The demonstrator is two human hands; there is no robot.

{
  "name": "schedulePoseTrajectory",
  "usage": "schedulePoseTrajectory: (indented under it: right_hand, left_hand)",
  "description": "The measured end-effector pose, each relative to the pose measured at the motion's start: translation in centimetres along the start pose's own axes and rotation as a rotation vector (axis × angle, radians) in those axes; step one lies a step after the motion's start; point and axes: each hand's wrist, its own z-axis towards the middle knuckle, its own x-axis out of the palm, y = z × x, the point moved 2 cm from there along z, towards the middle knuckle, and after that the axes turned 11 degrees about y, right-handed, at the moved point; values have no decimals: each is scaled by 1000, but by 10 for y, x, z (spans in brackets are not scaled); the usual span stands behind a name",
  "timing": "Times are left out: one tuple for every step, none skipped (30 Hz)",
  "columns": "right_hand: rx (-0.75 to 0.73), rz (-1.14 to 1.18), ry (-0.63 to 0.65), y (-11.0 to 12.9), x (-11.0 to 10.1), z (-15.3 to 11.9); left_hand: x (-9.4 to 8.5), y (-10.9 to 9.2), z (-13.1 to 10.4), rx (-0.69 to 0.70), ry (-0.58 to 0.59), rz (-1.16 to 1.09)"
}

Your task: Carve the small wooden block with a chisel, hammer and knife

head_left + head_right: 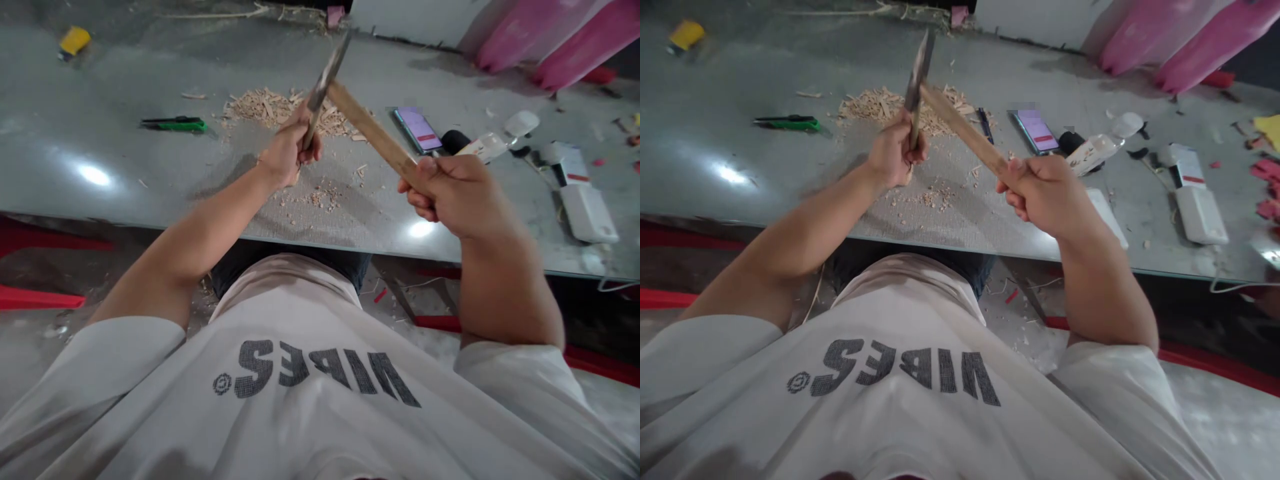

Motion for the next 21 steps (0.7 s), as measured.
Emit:
schedulePoseTrajectory:
  right_hand:
    - [-1, -14, -9, 7, -2, -5]
    - [-26, -13, -28, 12, -2, -10]
    - [-59, -3, -56, 17, -2, -14]
    - [-91, 8, -85, 21, -1, -16]
    - [-101, 11, -101, 23, -1, -17]
    - [-83, -2, -101, 24, -1, -17]
    - [-43, -29, -88, 24, -1, -16]
    - [0, -64, -73, 24, -3, -14]
    - [32, -95, -64, 23, -6, -12]
    - [39, -115, -68, 23, -9, -11]
    - [22, -121, -81, 24, -12, -9]
    - [-17, -112, -109, 25, -14, -9]
    - [-59, -98, -139, 26, -15, -8]
    - [-82, -91, -156, 27, -16, -8]
    - [-71, -95, -150, 29, -15, -7]
    - [-32, -115, -130, 29, -14, -7]
    - [22, -147, -111, 30, -12, -6]
    - [76, -181, -97, 31, -11, -5]
    - [108, -205, -99, 32, -11, -4]
    - [102, -211, -127, 33, -11, -3]
    - [57, -198, -178, 34, -11, -2]
  left_hand:
    - [0, -3, -2, -17, 29, -7]
    - [0, -6, -4, -33, 48, -14]
    - [-1, -8, -6, -45, 41, -21]
    - [-1, -10, -7, -57, 22, -30]
    - [-1, -11, -8, -70, 13, -40]
    - [0, -11, -8, -78, 5, -50]
    - [0, -11, -8, -77, 1, -59]
    - [1, -11, -8, -72, 4, -66]
    - [2, -11, -7, -67, 9, -69]
    - [3, -11, -7, -65, 13, -70]
    - [4, -12, -7, -70, 12, -70]
    - [4, -12, -7, -76, 11, -75]
    - [5, -13, -6, -80, 10, -84]
    - [5, -14, -6, -81, 5, -95]
    - [5, -15, -6, -84, 3, -107]
    - [5, -16, -6, -91, 3, -119]
    - [4, -16, -6, -102, 1, -132]
    - [3, -16, -5, -117, -1, -146]
    - [3, -16, -5, -134, -6, -160]
    - [2, -16, -5, -149, -9, -174]
    - [2, -16, -5, -156, -5, -185]
